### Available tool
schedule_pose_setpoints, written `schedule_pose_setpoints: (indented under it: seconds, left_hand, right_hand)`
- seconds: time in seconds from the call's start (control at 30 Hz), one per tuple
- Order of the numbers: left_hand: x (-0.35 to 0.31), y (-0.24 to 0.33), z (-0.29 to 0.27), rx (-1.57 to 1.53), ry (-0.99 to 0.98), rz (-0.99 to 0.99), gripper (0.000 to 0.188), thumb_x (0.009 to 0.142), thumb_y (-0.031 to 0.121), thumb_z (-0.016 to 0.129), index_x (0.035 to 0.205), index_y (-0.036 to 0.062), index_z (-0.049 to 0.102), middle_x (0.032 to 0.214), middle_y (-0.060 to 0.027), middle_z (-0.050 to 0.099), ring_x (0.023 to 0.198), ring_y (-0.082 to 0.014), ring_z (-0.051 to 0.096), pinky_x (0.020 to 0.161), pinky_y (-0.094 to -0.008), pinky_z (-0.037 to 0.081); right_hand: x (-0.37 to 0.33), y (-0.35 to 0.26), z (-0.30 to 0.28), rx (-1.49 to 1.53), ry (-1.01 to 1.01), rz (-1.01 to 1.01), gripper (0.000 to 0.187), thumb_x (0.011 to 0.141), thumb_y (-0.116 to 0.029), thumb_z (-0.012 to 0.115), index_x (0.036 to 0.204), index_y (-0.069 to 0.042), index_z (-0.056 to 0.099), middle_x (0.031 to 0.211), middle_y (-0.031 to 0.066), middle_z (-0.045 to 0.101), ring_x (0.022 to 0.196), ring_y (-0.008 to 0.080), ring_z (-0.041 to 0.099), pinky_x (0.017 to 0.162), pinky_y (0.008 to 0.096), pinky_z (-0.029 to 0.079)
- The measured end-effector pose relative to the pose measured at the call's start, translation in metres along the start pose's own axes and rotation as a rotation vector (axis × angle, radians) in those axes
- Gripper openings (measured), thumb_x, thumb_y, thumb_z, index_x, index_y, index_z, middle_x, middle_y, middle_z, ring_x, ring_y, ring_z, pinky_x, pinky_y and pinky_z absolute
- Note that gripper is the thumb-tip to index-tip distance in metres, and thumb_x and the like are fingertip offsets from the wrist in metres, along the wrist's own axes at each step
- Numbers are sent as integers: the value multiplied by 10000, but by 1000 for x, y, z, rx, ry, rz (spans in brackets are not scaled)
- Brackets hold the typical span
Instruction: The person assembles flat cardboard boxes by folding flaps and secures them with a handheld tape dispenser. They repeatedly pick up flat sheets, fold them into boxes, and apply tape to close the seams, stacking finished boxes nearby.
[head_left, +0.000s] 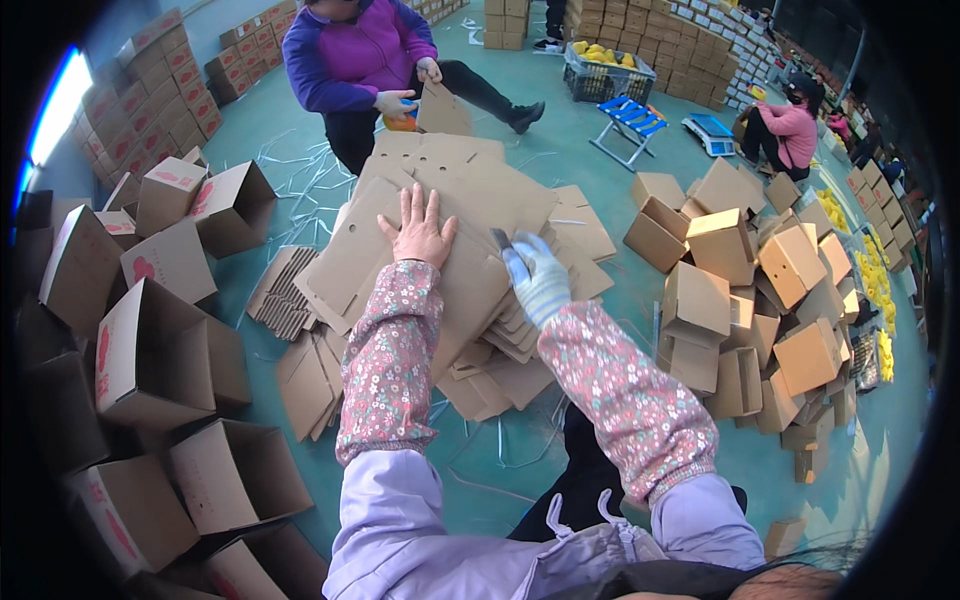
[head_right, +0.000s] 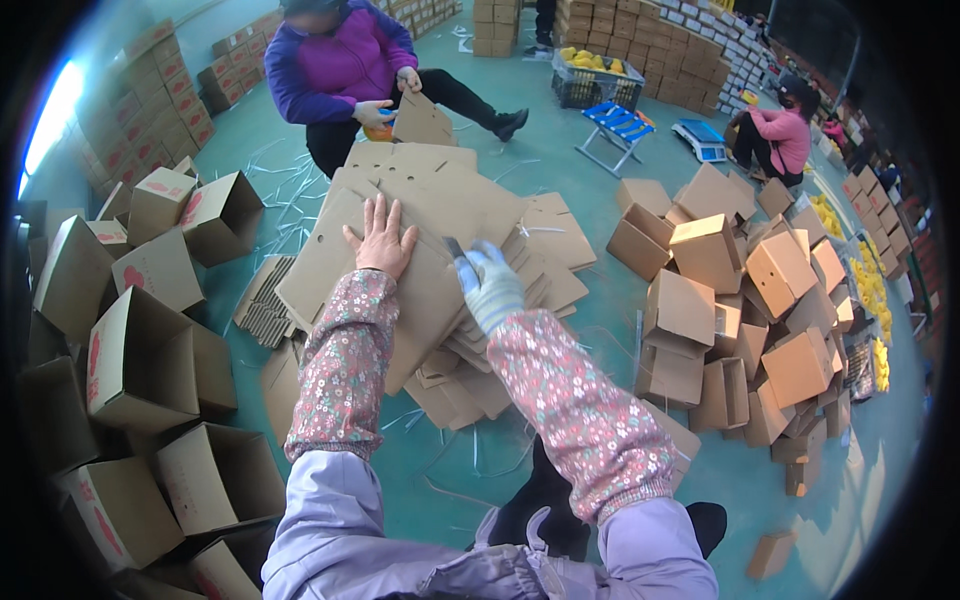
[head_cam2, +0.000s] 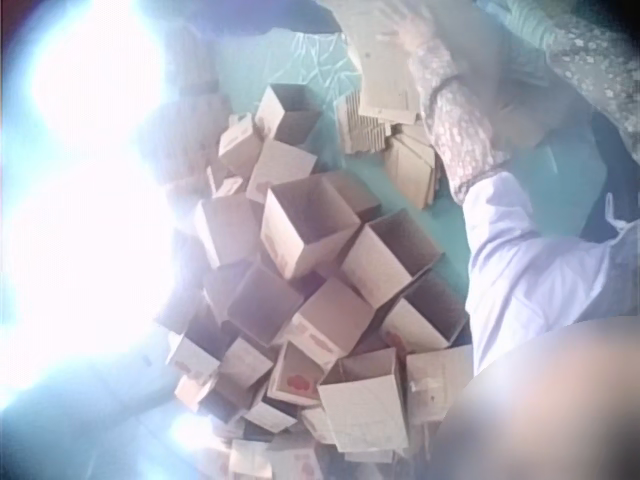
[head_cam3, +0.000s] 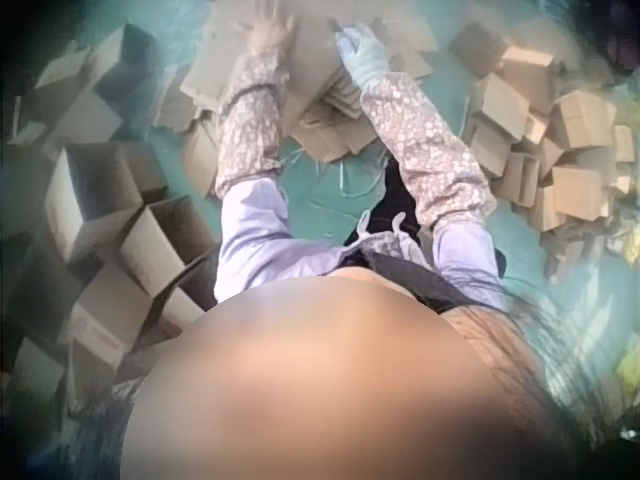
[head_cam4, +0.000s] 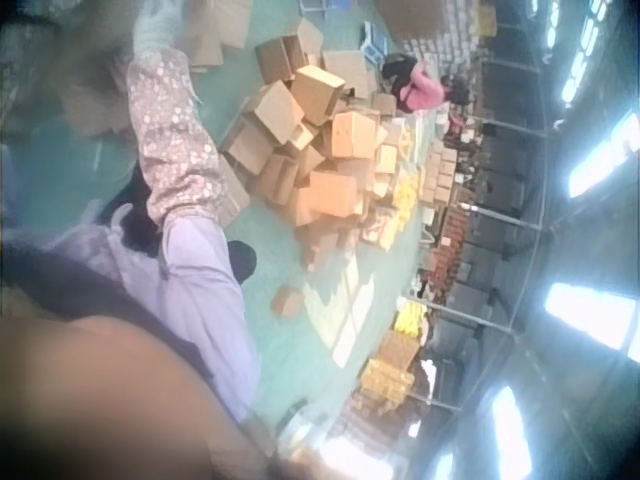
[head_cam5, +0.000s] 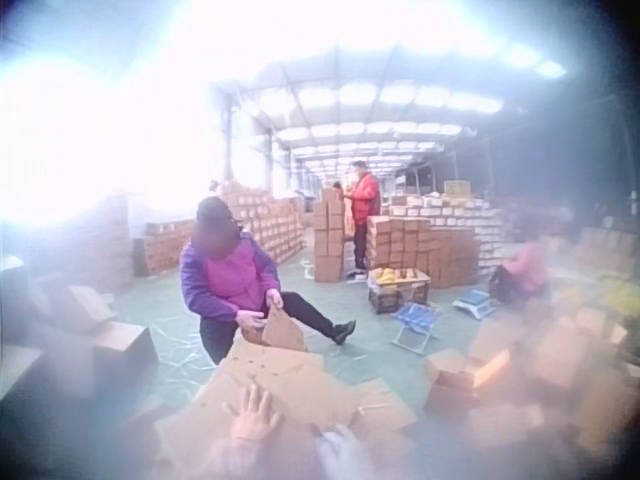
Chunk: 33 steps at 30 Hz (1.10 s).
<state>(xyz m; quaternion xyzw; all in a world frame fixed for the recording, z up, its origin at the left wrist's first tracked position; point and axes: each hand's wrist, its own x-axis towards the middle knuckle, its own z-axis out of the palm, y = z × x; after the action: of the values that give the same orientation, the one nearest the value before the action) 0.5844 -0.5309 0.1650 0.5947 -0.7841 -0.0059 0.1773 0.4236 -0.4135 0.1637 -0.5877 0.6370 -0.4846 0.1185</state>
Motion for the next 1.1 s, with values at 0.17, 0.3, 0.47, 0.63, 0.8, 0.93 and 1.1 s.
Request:
schedule_pose_setpoints:
  seconds: [0.17,0.3,0.47,0.63,0.8,0.93,1.1]
  left_hand:
    - [-5,-24,-8,-367,48,89,605,860,294,517,1394,145,273,1484,-94,161,1380,-248,107,1065,-564,22]
    - [-86,-62,-23,-619,809,-89,710,816,190,596,1377,-17,213,1441,-186,210,1342,-315,180,1088,-438,132]
    - [-226,-80,-3,-1024,518,-997,906,817,345,613,1386,-45,26,1434,-206,149,1314,-319,206,1073,-418,198]
    - [-233,-30,26,-2106,100,-767,459,910,325,473,1255,29,407,1221,-118,502,1112,-245,497,932,-391,423]
    - [-186,-14,5,-2222,118,-691,451,910,367,464,1215,36,443,1179,-118,530,1056,-264,535,894,-401,453]
    - [-152,-16,-21,-2110,117,-691,439,907,349,477,1205,28,448,1161,-117,542,1040,-262,547,887,-394,463]
    - [-92,0,-46,-2122,213,-583,346,897,266,500,1128,8,481,1084,-111,569,968,-236,574,839,-367,488]
  right_hand:
    - [48,9,25,-477,-319,1,304,894,-293,459,1060,-78,594,1236,170,484,991,339,561,871,424,443]
    - [50,22,28,-525,-407,148,324,909,-310,403,1058,-87,584,1216,145,487,1011,332,547,873,441,439]
    - [48,22,32,-492,-379,118,292,905,-304,417,995,-87,590,1088,134,527,946,322,566,820,440,454]
    - [48,16,30,-481,-368,67,348,900,-373,419,1008,-94,596,1071,143,554,900,320,583,790,430,468]
    - [68,50,0,79,-134,485,381,870,-444,519,954,-81,601,588,21,516,432,125,483,416,288,405]
    - [66,98,-13,161,-18,677,273,887,-312,506,954,-66,607,661,32,558,426,138,504,398,286,432]
    - [46,119,10,461,-64,707,252,886,-279,509,970,-57,594,748,56,596,410,163,522,361,301,429]
